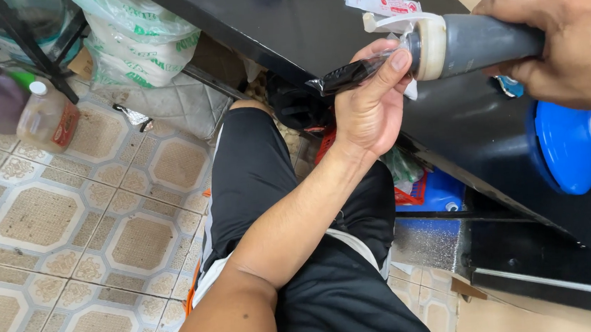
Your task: The person sits at a table and repeatedly fills small plastic sachets with a dark liquid from a squeeze bottle. They open the sachets, dispense the liquid, and then seal them by hand. The filled sachets are placed on the table.
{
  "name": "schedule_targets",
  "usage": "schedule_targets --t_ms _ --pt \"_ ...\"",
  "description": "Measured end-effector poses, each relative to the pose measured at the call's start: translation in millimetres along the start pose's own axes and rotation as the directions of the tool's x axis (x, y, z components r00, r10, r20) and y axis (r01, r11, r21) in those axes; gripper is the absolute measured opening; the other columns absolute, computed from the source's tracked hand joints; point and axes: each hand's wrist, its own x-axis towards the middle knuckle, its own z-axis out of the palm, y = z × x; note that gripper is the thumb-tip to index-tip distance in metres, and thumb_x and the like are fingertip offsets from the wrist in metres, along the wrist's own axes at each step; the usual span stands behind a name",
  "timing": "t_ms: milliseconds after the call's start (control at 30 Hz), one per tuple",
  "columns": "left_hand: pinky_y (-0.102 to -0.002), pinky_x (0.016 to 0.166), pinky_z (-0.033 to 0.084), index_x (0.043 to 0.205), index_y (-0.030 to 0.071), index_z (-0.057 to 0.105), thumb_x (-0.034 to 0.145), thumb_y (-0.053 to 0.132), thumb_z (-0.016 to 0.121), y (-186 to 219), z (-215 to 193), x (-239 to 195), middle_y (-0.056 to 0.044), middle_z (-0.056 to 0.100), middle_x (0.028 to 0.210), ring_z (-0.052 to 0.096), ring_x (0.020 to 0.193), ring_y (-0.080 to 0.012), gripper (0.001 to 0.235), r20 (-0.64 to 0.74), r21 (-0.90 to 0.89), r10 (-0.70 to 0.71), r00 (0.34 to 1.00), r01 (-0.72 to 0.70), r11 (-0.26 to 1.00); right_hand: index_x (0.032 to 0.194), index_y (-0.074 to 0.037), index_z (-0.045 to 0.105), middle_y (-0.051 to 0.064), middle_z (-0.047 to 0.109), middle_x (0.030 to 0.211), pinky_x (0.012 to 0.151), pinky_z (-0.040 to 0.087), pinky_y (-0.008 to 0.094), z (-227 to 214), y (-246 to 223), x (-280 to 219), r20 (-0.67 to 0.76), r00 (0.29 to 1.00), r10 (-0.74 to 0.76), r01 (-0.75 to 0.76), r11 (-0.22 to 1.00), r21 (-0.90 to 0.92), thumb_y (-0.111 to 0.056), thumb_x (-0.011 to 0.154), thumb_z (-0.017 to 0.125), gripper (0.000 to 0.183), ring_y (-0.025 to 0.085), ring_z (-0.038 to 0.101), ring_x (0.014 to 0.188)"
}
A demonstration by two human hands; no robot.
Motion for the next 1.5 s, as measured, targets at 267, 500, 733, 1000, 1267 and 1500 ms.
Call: schedule_targets --t_ms 267,500,733,1000,1267,1500 --pt "-0.025 0.063 0.044 0.084 0.009 0.066 0.072 0.008 0.074 -15.9 -7.2 1.3 -0.003 0.063 0.078 0.057 0.073 -0.0147 0.014 -0.033 0.082 -0.075 0.997 0.077 0.994 0.117 -0.023 0.063 0.000 0.063 0.084 0.075 0.047 0.032 35.7 -8.6 -34.6 -0.077 0.992 0.100 -0.085 0.981 0.174 -0.035 0.072 0.070 0.047 0.021 0.062 0.083" --pt "-0.021 0.054 0.037 0.078 0.006 0.063 0.076 0.011 0.067 -49.5 -10.9 26.5 -0.002 0.055 0.066 0.048 0.061 -0.0096 0.007 -0.065 0.179 -0.096 0.993 0.107 0.978 0.111 -0.003 0.059 0.010 0.063 0.096 0.075 0.042 0.034 100.4 -20.2 -57.2 -0.066 0.908 0.414 -0.295 0.744 0.600 -0.030 0.067 0.080 0.055 0.026 0.059 0.083" --pt "-0.019 0.054 0.039 0.082 0.004 0.058 0.077 0.011 0.065 -81.8 -6.7 76.5 -0.003 0.054 0.071 0.048 0.062 -0.0092 0.011 -0.162 0.024 -0.207 0.965 0.214 0.977 0.111 -0.002 0.049 0.010 0.060 0.096 0.070 0.040 0.036 162.8 -2.1 -40.8 -0.045 0.775 0.630 -0.326 0.460 0.826 -0.019 0.062 0.080 0.060 0.026 0.055 0.082" --pt "-0.016 0.058 0.041 0.075 0.008 0.057 0.079 0.019 0.063 -67.8 13.2 71.4 0.000 0.047 0.069 0.045 0.065 -0.0084 0.014 -0.063 0.036 -0.273 0.960 0.275 0.961 0.109 -0.004 0.042 0.011 0.054 0.104 0.083 0.043 0.033 265.1 19.5 -8.2 -0.039 0.408 0.912 -0.046 0.063 0.997 -0.009 0.070 0.079 0.054 0.022 0.053 0.096" --pt "-0.016 0.060 0.040 0.082 0.009 0.055 0.081 0.015 0.061 -63.2 11.0 19.9 0.001 0.047 0.074 0.043 0.067 -0.0086 0.009 -0.107 -0.009 -0.410 0.906 0.412 0.911 0.113 -0.002 0.043 0.016 0.054 0.103 0.078 0.049 0.027 195.2 -22.2 -52.3 -0.083 0.174 0.981 0.084 0.070 0.994 -0.007 0.082 0.074 0.044 0.021 0.056 0.092" --pt "-0.017 0.062 0.039 0.082 0.006 0.051 0.086 0.014 0.054 -40.5 -1.6 -58.9 -0.002 0.046 0.073 0.042 0.066 -0.0078 0.010 -0.141 0.033 -0.593 0.793 0.602 0.798 0.078 -0.003 0.060 0.007 0.063 0.087 0.068 0.044 0.025 52.1 -72.8 -96.8 -0.184 0.695 0.695 -0.064 0.315 0.947 -0.003 0.081 0.061 0.003 0.015 0.060 0.076"
